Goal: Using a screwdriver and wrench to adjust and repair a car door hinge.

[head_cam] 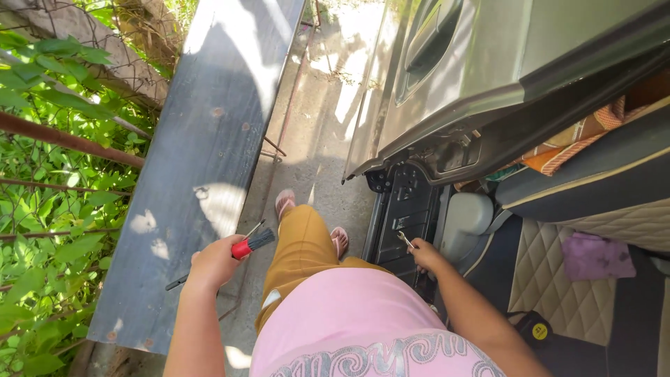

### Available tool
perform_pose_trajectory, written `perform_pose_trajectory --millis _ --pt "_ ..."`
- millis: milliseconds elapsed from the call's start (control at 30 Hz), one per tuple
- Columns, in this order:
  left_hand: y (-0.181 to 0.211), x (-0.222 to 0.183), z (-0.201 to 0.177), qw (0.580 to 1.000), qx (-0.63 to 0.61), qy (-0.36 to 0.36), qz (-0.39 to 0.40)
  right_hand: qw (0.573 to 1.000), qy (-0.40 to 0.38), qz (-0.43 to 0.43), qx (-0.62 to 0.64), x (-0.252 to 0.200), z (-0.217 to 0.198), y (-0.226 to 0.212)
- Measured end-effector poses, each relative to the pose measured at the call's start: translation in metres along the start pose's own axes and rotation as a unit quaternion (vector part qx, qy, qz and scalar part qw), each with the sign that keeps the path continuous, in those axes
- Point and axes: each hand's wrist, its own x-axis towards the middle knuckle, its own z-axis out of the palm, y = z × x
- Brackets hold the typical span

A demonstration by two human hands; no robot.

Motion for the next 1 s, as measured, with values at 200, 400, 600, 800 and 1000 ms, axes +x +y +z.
perform_pose_trajectory --millis 200,400,600,800,1000 --pt "0.006 0.026 -0.045 0.994 0.082 -0.042 0.049 0.986 0.012 -0.011 0.165 0.012 0.037 0.030" --pt "0.009 0.030 -0.112 0.982 0.152 -0.060 0.097 0.963 0.081 0.033 0.257 -0.027 0.088 0.012" --pt "-0.043 0.054 -0.136 0.975 0.179 -0.092 0.098 0.948 0.117 0.036 0.293 -0.018 0.145 -0.012" --pt "-0.025 0.060 -0.135 0.950 0.206 -0.217 0.094 0.925 0.093 0.106 0.353 -0.052 0.168 -0.082" --pt "0.016 0.096 -0.076 0.955 0.178 -0.179 0.155 0.986 0.102 0.101 0.084 -0.008 0.205 -0.020"
